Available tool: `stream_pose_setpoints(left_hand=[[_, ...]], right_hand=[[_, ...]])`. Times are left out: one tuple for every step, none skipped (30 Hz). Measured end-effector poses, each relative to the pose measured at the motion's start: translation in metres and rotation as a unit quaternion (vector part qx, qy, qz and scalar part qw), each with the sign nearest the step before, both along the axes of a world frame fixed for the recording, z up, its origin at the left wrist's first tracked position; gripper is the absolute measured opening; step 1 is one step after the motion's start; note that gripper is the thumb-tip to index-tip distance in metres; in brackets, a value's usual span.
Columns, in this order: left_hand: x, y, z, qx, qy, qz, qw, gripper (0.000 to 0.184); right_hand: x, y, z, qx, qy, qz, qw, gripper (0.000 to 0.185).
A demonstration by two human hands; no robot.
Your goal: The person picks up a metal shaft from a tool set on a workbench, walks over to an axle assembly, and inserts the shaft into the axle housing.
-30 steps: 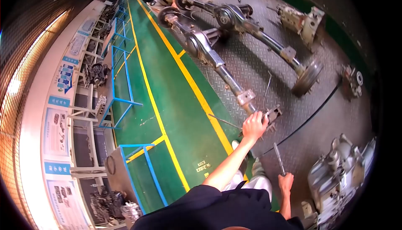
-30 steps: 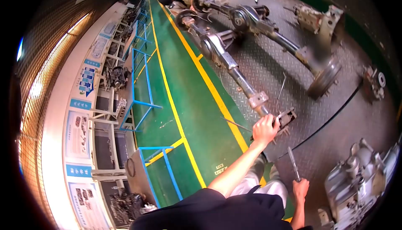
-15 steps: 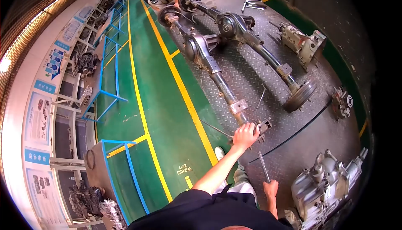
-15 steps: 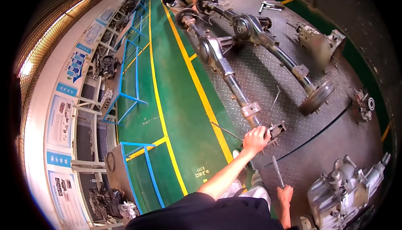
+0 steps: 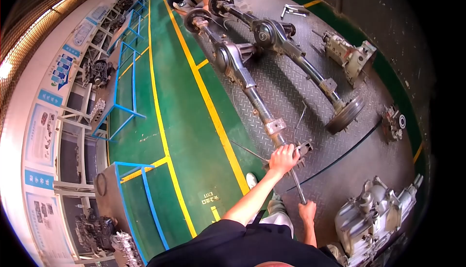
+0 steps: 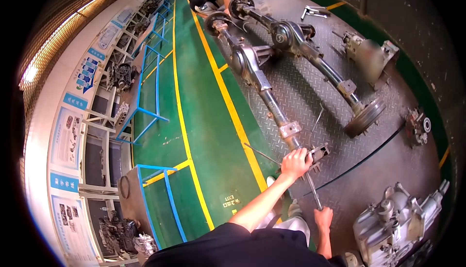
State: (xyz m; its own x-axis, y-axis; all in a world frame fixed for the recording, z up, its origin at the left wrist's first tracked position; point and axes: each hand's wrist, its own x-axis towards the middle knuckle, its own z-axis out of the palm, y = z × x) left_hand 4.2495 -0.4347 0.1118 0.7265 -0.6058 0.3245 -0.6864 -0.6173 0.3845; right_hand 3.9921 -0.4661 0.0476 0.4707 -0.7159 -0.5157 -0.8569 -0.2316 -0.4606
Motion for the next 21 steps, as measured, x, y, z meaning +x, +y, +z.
stream_pose_setpoints(left_hand=[[-0.001,0.0,0.001,0.004,0.012,0.005,1.0,0.021],[0.0,0.001,-0.004,-0.007,0.005,0.001,1.0,0.021],[0.002,-0.003,-0.003,-0.015,0.001,0.007,1.0,0.021],[0.0,-0.002,-0.003,-0.015,-0.007,0.01,1.0,0.021],[-0.003,-0.001,-0.002,-0.015,-0.016,0.007,1.0,0.021],[-0.002,-0.002,-0.003,-0.011,-0.008,0.007,1.0,0.02],[-0.003,-0.004,-0.006,-0.021,-0.009,0.008,1.0,0.02],[-0.004,-0.003,-0.008,-0.027,-0.009,0.009,1.0,0.02],[-0.003,-0.002,-0.009,-0.034,-0.012,0.01,0.999,0.02],[-0.002,-0.001,-0.009,-0.027,-0.002,0.003,1.0,0.02],[-0.001,-0.002,-0.012,-0.04,0.007,-0.004,0.999,0.019],[-0.003,-0.003,-0.012,-0.044,0.026,-0.009,0.999,0.019],[-0.002,-0.001,-0.011,-0.047,0.043,-0.017,0.998,0.019],[0.0,0.002,-0.004,-0.06,0.088,-0.032,0.994,0.019],[0.002,0.006,0.003,-0.074,0.131,-0.049,0.987,0.019],[0.008,0.014,0.007,-0.114,0.222,-0.085,0.965,0.028],[0.015,0.021,-0.003,-0.192,0.222,-0.131,0.947,0.035],[0.024,0.035,0.0,-0.203,0.224,-0.138,0.943,0.036],[0.035,0.057,0.003,-0.212,0.228,-0.145,0.939,0.038],[0.051,0.082,0.005,-0.209,0.229,-0.143,0.94,0.037],[0.068,0.112,0.002,-0.203,0.23,-0.14,0.941,0.036]], right_hand=[[-0.009,0.002,-0.001,0.032,0.013,-0.016,0.999,0.026],[-0.021,0.007,-0.001,0.029,0.023,-0.019,0.999,0.026],[-0.024,0.007,0.002,0.024,0.034,-0.022,0.999,0.026],[-0.023,0.008,0.005,0.021,0.055,-0.029,0.998,0.027],[-0.013,0.013,0.004,0.018,0.055,-0.032,0.998,0.027],[0.008,0.014,-0.004,-0.002,0.031,-0.04,0.999,0.026],[0.02,0.013,-0.006,-0.024,0.011,-0.043,0.999,0.025],[0.022,0.013,-0.002,-0.014,0.003,-0.058,0.998,0.026],[0.021,0.013,-0.002,-0.024,-0.001,-0.054,0.998,0.026],[0.02,0.012,-0.006,-0.024,-0.009,-0.038,0.999,0.026],[0.015,0.01,-0.01,-0.023,-0.013,-0.02,0.999,0.027],[0.011,0.01,-0.012,-0.038,0.003,-0.015,0.999,0.029],[0.006,0.01,-0.01,-0.045,0.004,-0.01,0.999,0.029],[0.004,0.011,-0.001,-0.05,0.024,-0.009,0.998,0.027],[0.001,0.013,0.007,-0.056,0.044,-0.008,0.997,0.026],[-0.003,0.016,0.009,-0.068,0.063,-0.008,0.996,0.027],[-0.009,0.021,0.011,-0.08,0.081,-0.01,0.993,0.028],[-0.021,0.028,0.01,-0.1,0.119,0.002,0.988,0.028],[-0.024,0.036,0.011,-0.117,0.158,0.012,0.98,0.029],[-0.024,0.045,0.011,-0.122,0.188,0.012,0.975,0.029],[-0.019,0.054,0.014,-0.121,0.214,0.013,0.969,0.029]])
